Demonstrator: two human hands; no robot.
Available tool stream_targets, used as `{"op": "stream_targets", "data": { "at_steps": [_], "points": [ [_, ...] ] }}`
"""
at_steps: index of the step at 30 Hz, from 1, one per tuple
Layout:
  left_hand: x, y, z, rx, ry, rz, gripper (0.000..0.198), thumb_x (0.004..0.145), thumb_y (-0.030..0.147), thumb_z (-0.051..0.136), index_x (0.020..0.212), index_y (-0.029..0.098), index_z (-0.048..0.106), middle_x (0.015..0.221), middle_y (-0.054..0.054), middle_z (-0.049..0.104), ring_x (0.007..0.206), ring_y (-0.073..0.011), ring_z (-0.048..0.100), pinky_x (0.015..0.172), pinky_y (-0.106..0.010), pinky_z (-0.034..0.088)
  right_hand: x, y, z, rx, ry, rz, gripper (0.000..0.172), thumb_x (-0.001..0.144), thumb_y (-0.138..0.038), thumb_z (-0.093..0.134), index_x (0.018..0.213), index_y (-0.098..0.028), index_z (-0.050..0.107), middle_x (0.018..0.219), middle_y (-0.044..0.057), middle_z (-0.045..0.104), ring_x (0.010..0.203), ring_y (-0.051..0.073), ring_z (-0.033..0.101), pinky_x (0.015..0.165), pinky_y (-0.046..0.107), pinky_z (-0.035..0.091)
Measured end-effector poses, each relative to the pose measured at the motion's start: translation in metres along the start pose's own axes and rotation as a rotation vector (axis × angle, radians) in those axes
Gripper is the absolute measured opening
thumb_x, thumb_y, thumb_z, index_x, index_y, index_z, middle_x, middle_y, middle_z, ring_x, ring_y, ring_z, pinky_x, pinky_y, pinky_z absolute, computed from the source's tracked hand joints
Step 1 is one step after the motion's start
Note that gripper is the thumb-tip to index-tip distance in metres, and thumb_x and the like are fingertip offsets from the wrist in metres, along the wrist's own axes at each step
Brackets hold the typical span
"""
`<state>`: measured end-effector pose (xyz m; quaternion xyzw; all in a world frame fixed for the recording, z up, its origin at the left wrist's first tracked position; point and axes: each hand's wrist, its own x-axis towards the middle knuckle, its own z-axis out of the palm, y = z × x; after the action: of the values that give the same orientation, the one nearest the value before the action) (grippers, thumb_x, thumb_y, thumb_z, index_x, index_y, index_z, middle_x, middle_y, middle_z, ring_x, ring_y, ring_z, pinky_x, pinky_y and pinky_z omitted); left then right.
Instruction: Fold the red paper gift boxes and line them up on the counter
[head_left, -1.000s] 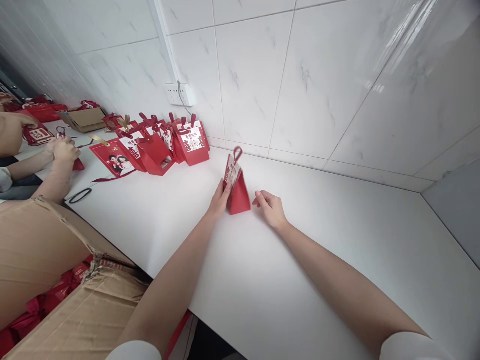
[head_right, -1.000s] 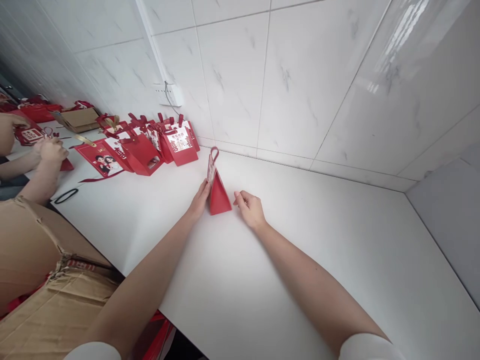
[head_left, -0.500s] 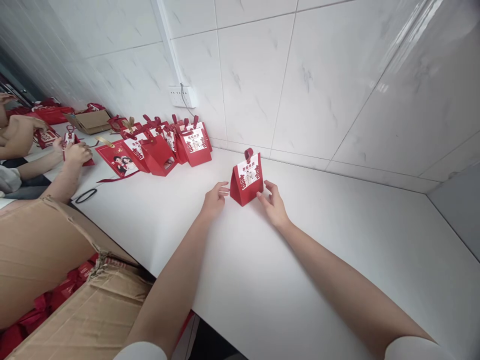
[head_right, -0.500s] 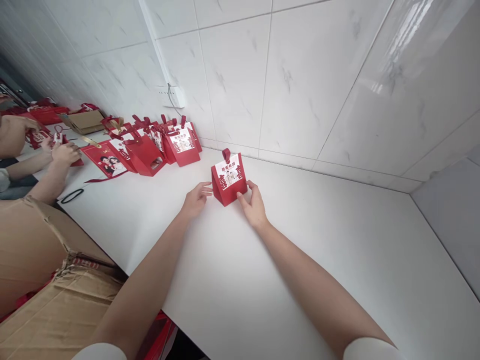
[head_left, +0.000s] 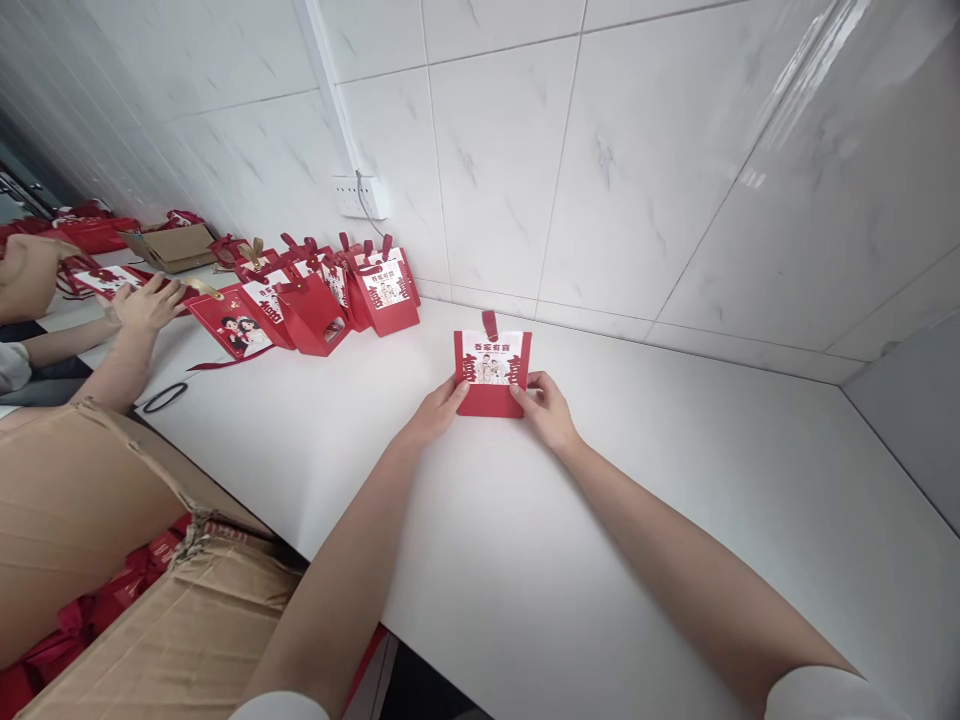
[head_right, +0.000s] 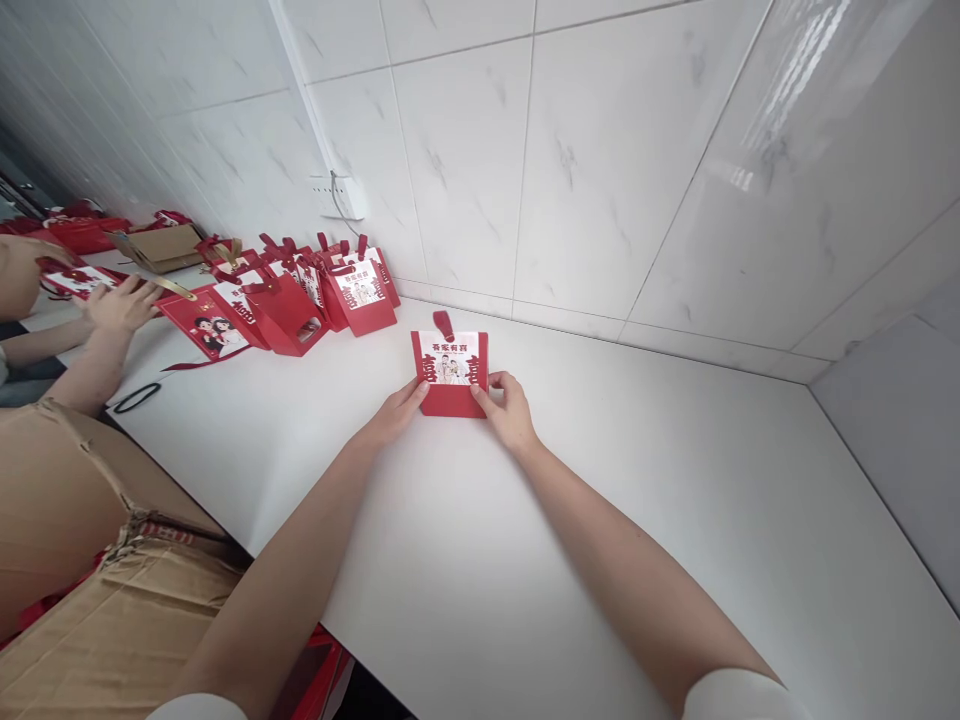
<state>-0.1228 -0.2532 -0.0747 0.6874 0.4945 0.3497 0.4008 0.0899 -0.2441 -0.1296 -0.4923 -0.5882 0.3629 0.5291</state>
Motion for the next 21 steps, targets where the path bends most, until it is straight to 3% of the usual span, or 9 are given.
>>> {"op": "stream_targets", "data": {
  "at_steps": [3, 6, 10, 15, 18, 21],
  "points": [
    [0.005, -0.009, -0.002, 0.058, 0.102, -0.097, 0.047, 0.086, 0.062, 0.044, 0.114, 0.025, 0.055, 0.117, -0.004, 0.065, 0.107, -0.0231, 0.06, 0.093, -0.036, 0.045, 0.0, -0.001, 0.0, -0.07, 0.062, -0.024, 0.037, 0.082, -0.059, 0.056, 0.098, -0.026, 0.059, 0.126, 0.006, 0.055, 0.123, 0.026, 0.044, 0.104, 0.046, 0.035],
    [0.009, -0.015, 0.0, 0.064, 0.18, -0.091, 0.046, 0.085, 0.064, 0.043, 0.092, 0.021, 0.056, 0.095, -0.004, 0.066, 0.089, -0.0202, 0.061, 0.08, -0.033, 0.046, -0.001, -0.007, -0.002, 0.04, -0.044, 0.004, 0.038, 0.085, -0.061, 0.05, 0.098, -0.026, 0.058, 0.127, 0.004, 0.057, 0.12, 0.025, 0.048, 0.1, 0.043, 0.04],
    [0.01, -0.014, 0.006, -0.085, 0.219, -0.104, 0.052, 0.086, 0.066, 0.04, 0.091, 0.018, 0.06, 0.105, -0.007, 0.065, 0.1, -0.0229, 0.059, 0.087, -0.033, 0.044, -0.003, -0.014, -0.004, 0.136, -0.22, 0.072, 0.044, 0.088, -0.063, 0.044, 0.096, -0.024, 0.062, 0.11, 0.003, 0.066, 0.103, 0.022, 0.058, 0.094, 0.038, 0.044],
    [0.01, -0.013, 0.006, -0.117, 0.181, -0.151, 0.053, 0.084, 0.067, 0.043, 0.089, 0.017, 0.061, 0.103, -0.008, 0.066, 0.1, -0.0247, 0.06, 0.088, -0.036, 0.045, -0.002, -0.014, -0.002, 0.086, -0.208, 0.037, 0.05, 0.091, -0.062, 0.04, 0.105, -0.023, 0.067, 0.115, 0.006, 0.065, 0.107, 0.024, 0.058, 0.097, 0.038, 0.042],
    [0.009, -0.009, 0.006, -0.092, 0.251, -0.041, 0.045, 0.086, 0.061, 0.046, 0.097, 0.018, 0.058, 0.105, -0.008, 0.066, 0.1, -0.0242, 0.061, 0.089, -0.038, 0.046, -0.002, -0.011, -0.001, 0.032, -0.2, -0.026, 0.049, 0.091, -0.061, 0.04, 0.1, -0.022, 0.069, 0.112, 0.006, 0.065, 0.104, 0.023, 0.059, 0.095, 0.037, 0.044],
    [0.002, 0.006, 0.003, -0.003, 0.463, 0.225, 0.045, 0.086, 0.048, 0.056, 0.123, 0.023, 0.048, 0.13, -0.009, 0.056, 0.118, -0.024, 0.054, 0.1, -0.04, 0.042, -0.006, -0.013, 0.001, -0.025, -0.265, -0.157, 0.045, 0.092, -0.059, 0.041, 0.101, -0.025, 0.069, 0.118, 0.006, 0.062, 0.111, 0.023, 0.057, 0.1, 0.037, 0.042]
  ]
}}
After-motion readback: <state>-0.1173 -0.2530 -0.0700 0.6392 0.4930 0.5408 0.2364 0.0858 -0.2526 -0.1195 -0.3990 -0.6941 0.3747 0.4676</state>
